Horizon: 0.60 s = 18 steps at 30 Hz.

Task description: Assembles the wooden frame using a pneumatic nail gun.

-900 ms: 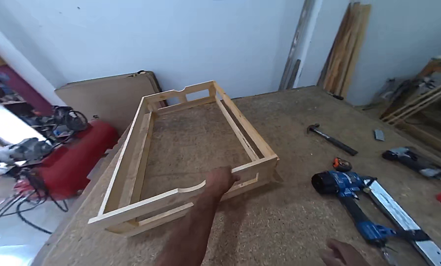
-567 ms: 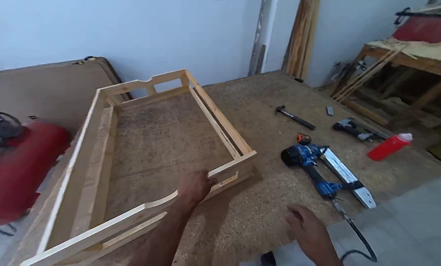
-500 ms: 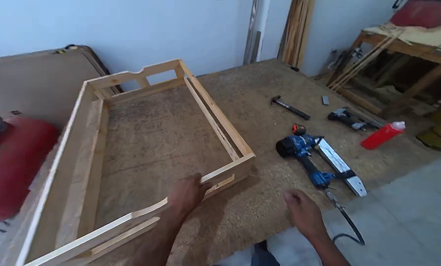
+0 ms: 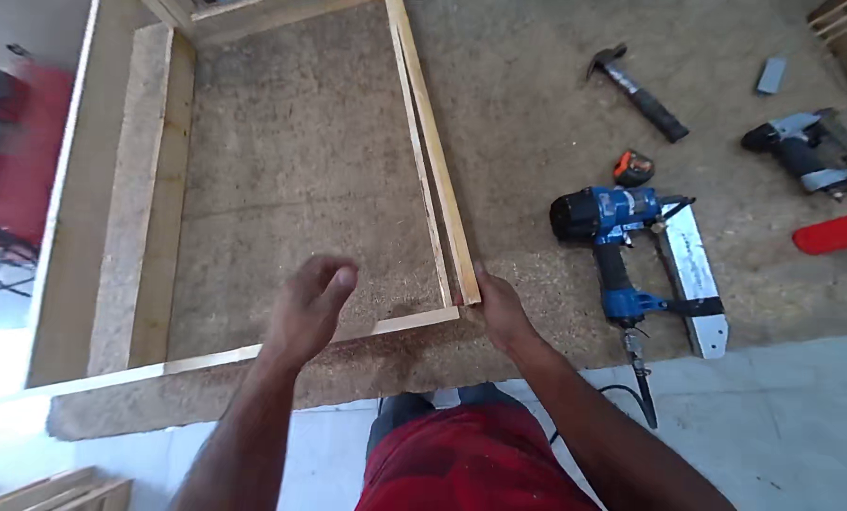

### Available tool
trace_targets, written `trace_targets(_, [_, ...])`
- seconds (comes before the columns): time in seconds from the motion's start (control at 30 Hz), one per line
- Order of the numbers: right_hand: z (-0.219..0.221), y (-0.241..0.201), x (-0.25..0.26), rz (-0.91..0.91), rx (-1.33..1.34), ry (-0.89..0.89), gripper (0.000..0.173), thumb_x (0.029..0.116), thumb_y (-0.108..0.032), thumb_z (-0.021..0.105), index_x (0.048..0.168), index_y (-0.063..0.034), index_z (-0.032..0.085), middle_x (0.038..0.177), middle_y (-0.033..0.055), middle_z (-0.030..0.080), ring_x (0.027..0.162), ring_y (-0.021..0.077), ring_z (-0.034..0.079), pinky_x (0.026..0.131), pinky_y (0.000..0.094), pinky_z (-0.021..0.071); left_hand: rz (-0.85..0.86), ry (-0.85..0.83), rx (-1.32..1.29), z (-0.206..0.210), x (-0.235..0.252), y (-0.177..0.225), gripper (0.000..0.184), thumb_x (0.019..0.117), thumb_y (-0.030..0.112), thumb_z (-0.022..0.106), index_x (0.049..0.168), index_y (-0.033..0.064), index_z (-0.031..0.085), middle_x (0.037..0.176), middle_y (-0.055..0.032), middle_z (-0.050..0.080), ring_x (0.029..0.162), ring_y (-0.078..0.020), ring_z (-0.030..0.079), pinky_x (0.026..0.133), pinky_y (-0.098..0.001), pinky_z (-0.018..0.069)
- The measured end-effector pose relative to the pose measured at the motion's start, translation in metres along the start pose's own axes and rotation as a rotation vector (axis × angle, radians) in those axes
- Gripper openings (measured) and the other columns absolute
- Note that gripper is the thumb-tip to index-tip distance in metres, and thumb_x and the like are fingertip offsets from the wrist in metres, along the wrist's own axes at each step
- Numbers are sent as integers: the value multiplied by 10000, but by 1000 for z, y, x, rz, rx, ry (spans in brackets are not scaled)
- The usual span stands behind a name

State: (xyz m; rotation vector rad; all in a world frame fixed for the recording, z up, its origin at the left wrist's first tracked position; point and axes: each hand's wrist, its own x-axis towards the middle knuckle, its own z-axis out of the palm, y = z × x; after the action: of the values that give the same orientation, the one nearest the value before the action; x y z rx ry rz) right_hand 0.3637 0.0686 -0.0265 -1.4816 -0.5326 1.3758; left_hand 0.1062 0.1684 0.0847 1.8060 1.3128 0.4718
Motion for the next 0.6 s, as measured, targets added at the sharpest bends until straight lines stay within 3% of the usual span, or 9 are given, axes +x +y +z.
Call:
trace_targets(0.07, [10,3,-3,3,81,5,609,1092,-535,318,1106,-27,654,869,51,669,817,140,656,806,355,575,-78,-15,-194,33,34,25,617,993,543,558,1373,57,560,1276,-115,678,1151,-233,682,985,-476,579])
trace_targets(0.13, [20,6,-4,-16,176,22,586,1093,-541,286,1065,-65,627,767,4,625,720,104,633,718,312,574,-214,-126,-342,66,69,46,701,1002,554,556,1504,82,425,1374,-146,613,1211,-279,644,983,-500,562])
trace_targets(0.2, [27,11,-3,-49,213,9,590,1090,-557,258,1138,-85,610,764,2,620,724,120,639,728,334,579,-352,-275,-448,99,95,58,761,994,631,526,1542,126,375,1384,-185,592,1191,-345,638,928,-554,560])
trace_targets(0.27, [28,15,0,-73,195,-32,629,1077,-589,249,1283,-108,598,800,7,633,750,132,645,748,349,583,-385,-347,-493,126,110,56,770,964,619,601,1507,119,381,1224,-202,655,1014,-341,701,808,-538,608])
trace_targets(0.3, [29,15,0,-72,183,-48,640,1073,-599,242,1301,-109,585,802,6,629,756,132,645,755,351,583,-373,-335,-515,134,114,53,749,952,534,679,1485,96,385,1145,-200,666,917,-322,708,756,-505,615])
trace_targets(0.37, [31,12,-1,-82,167,-82,648,1069,-602,243,1259,-91,593,778,-1,596,741,123,614,762,347,565,-346,-278,-599,138,116,49,644,960,269,716,1483,98,381,1098,-182,663,803,-283,703,685,-443,618])
trace_targets(0.43, [36,11,-2,-107,152,-126,635,1066,-607,231,1089,-86,595,739,-16,557,706,103,582,727,321,548,-341,-211,-672,135,111,49,563,936,83,646,1445,117,407,1023,-148,649,702,-235,666,617,-388,598])
trace_targets(0.5, [35,12,2,-118,152,-157,665,1056,-633,229,1077,-77,593,752,-5,566,718,110,596,729,327,559,-334,-173,-690,134,110,52,543,906,29,608,1414,113,437,951,-132,634,662,-219,647,582,-377,589])
trace_targets(0.6, [25,22,4,-113,105,-200,651,1073,-574,193,1169,-60,581,850,26,623,833,141,642,818,367,572,-335,-173,-664,135,112,53,536,862,-19,598,1374,79,470,917,-146,637,662,-240,652,572,-395,591])
